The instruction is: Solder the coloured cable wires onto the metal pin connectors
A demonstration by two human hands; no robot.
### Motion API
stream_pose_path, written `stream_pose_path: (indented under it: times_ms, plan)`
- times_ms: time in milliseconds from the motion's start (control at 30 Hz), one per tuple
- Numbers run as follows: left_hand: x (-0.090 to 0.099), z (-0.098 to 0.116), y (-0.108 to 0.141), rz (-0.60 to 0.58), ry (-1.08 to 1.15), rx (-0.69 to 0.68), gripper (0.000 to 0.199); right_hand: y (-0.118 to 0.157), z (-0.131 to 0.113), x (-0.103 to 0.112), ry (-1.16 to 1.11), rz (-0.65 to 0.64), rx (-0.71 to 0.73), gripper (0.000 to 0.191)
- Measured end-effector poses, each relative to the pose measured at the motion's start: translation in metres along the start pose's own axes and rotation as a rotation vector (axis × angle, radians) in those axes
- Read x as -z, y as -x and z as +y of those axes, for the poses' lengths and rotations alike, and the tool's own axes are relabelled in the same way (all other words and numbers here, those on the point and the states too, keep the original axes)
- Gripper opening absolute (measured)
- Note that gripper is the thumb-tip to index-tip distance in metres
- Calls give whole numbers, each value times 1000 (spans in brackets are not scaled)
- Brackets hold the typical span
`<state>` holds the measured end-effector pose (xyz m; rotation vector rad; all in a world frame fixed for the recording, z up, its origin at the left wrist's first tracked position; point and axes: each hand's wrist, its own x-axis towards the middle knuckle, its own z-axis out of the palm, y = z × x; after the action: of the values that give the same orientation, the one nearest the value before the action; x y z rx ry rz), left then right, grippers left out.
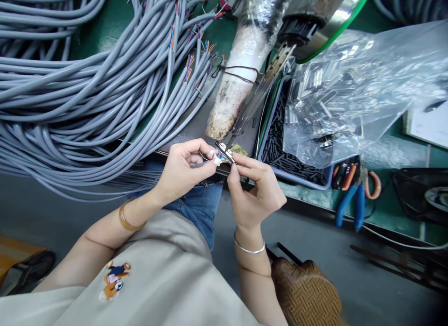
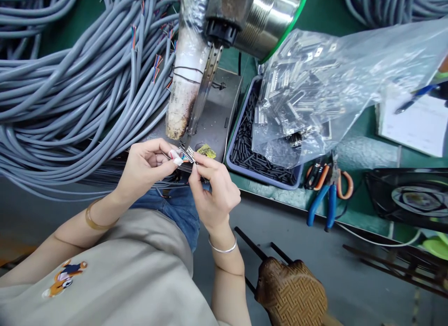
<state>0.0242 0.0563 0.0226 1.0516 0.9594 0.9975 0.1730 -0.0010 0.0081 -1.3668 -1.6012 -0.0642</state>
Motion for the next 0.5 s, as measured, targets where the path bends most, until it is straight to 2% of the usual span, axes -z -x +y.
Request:
stream_pose_path:
  times_ms: [100, 233, 500]
  plan:
    - [-1, 0, 2, 10, 14, 6, 14, -1, -3, -2, 13, 12, 4, 19]
    - [-3, 1, 3, 58, 4, -65, 12, -1, -5, -3, 48, -5, 50, 20]
    - [-5, 2, 1, 91, -69, -140, 11, -3, -3, -3, -2, -3, 38, 19]
